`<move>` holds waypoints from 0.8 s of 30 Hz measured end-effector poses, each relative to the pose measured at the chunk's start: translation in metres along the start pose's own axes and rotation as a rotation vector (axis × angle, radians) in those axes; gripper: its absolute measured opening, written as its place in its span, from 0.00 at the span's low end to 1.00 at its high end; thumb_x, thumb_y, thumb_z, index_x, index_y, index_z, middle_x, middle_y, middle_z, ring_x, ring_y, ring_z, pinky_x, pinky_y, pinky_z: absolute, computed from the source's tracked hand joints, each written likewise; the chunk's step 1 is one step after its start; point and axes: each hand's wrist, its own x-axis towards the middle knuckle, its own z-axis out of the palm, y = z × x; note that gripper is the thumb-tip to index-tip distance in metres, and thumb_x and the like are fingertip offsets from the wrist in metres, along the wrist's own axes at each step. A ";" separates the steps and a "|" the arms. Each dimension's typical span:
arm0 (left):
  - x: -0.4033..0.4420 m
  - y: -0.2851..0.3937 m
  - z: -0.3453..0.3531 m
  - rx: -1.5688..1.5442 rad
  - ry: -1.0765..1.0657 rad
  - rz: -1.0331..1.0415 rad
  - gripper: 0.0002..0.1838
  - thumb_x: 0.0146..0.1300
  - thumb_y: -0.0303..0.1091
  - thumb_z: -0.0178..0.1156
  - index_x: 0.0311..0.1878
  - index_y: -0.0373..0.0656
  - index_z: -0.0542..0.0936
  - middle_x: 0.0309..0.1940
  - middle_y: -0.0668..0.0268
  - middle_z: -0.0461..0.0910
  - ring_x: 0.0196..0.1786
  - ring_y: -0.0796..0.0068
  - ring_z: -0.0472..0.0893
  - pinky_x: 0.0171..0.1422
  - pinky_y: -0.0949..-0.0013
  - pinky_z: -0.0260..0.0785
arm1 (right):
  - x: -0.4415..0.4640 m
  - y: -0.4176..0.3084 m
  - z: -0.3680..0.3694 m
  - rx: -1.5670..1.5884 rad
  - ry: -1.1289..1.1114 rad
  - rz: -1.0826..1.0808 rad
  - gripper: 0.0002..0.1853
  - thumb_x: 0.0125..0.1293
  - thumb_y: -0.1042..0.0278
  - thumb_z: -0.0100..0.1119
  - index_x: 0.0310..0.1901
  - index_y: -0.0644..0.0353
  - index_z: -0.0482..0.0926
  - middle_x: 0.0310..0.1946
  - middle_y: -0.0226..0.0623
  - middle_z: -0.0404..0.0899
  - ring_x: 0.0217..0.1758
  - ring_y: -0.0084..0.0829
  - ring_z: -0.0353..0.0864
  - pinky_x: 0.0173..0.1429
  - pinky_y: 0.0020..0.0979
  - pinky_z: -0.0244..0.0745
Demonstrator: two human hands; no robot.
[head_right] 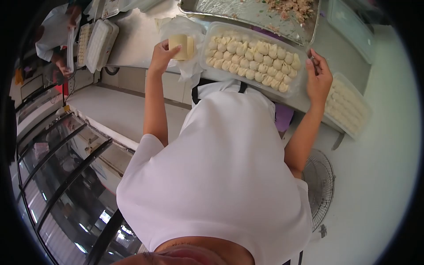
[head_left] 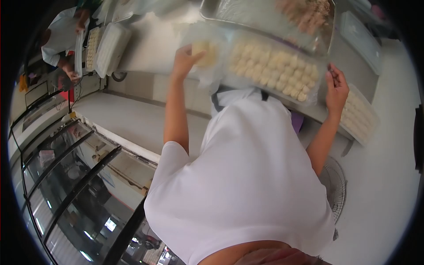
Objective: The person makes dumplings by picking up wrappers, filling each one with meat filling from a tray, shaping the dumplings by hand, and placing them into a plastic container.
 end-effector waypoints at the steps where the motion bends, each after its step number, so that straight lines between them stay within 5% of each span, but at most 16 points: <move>1: -0.010 0.019 0.010 -0.003 -0.008 -0.011 0.19 0.56 0.32 0.73 0.47 0.30 0.82 0.39 0.62 0.85 0.41 0.77 0.82 0.50 0.71 0.76 | -0.004 -0.003 0.000 -0.007 0.001 0.011 0.18 0.71 0.72 0.61 0.60 0.66 0.78 0.51 0.35 0.82 0.53 0.21 0.79 0.60 0.24 0.71; 4: -0.023 0.059 0.043 -0.265 -0.206 0.022 0.19 0.56 0.30 0.72 0.49 0.29 0.81 0.41 0.63 0.85 0.41 0.78 0.81 0.50 0.71 0.75 | -0.004 -0.009 0.002 0.000 -0.009 -0.007 0.17 0.70 0.72 0.61 0.60 0.62 0.79 0.47 0.30 0.80 0.48 0.18 0.76 0.57 0.21 0.70; 7: -0.025 0.065 0.078 0.028 -0.310 0.070 0.19 0.54 0.31 0.74 0.47 0.32 0.82 0.38 0.62 0.85 0.38 0.75 0.82 0.45 0.71 0.75 | -0.005 -0.006 0.002 0.026 -0.021 -0.029 0.17 0.70 0.72 0.61 0.60 0.62 0.79 0.46 0.29 0.80 0.48 0.17 0.76 0.56 0.20 0.69; 9: -0.024 0.047 0.096 0.708 -0.123 0.164 0.19 0.51 0.32 0.76 0.44 0.36 0.81 0.34 0.59 0.85 0.33 0.68 0.83 0.40 0.69 0.74 | -0.008 -0.010 0.003 -0.002 -0.007 -0.031 0.18 0.70 0.72 0.61 0.60 0.63 0.79 0.45 0.28 0.79 0.47 0.16 0.75 0.55 0.19 0.70; 11: -0.030 0.037 0.111 0.741 0.026 0.267 0.18 0.48 0.33 0.77 0.39 0.39 0.81 0.33 0.59 0.81 0.35 0.61 0.81 0.41 0.65 0.73 | -0.011 -0.014 0.004 -0.006 0.004 -0.013 0.18 0.70 0.73 0.61 0.60 0.63 0.79 0.44 0.28 0.79 0.46 0.16 0.75 0.55 0.19 0.70; 13: -0.044 0.052 0.119 0.988 0.257 0.652 0.17 0.47 0.34 0.76 0.38 0.41 0.80 0.35 0.62 0.78 0.41 0.60 0.78 0.45 0.61 0.73 | -0.014 -0.012 0.001 -0.013 0.022 0.008 0.18 0.70 0.73 0.61 0.60 0.63 0.79 0.43 0.28 0.79 0.45 0.16 0.75 0.54 0.19 0.70; 14: -0.052 0.054 0.121 0.985 0.247 0.644 0.17 0.47 0.34 0.76 0.38 0.41 0.80 0.35 0.62 0.78 0.41 0.60 0.78 0.45 0.61 0.73 | -0.016 -0.009 -0.001 -0.005 0.024 0.009 0.17 0.70 0.73 0.61 0.60 0.63 0.79 0.43 0.28 0.79 0.45 0.16 0.75 0.54 0.19 0.70; 16: -0.058 0.057 0.120 0.978 -0.154 0.554 0.15 0.48 0.34 0.75 0.37 0.42 0.80 0.37 0.63 0.75 0.46 0.59 0.76 0.49 0.58 0.71 | -0.012 -0.007 -0.001 0.008 0.019 -0.003 0.17 0.70 0.73 0.61 0.60 0.63 0.79 0.43 0.28 0.79 0.45 0.16 0.75 0.55 0.20 0.70; 24: -0.043 0.027 0.100 0.821 -0.327 0.424 0.07 0.55 0.25 0.69 0.35 0.35 0.81 0.34 0.59 0.78 0.40 0.57 0.80 0.46 0.60 0.74 | -0.011 -0.012 0.009 0.046 -0.009 0.001 0.18 0.70 0.72 0.62 0.60 0.63 0.79 0.43 0.27 0.79 0.45 0.16 0.75 0.56 0.21 0.70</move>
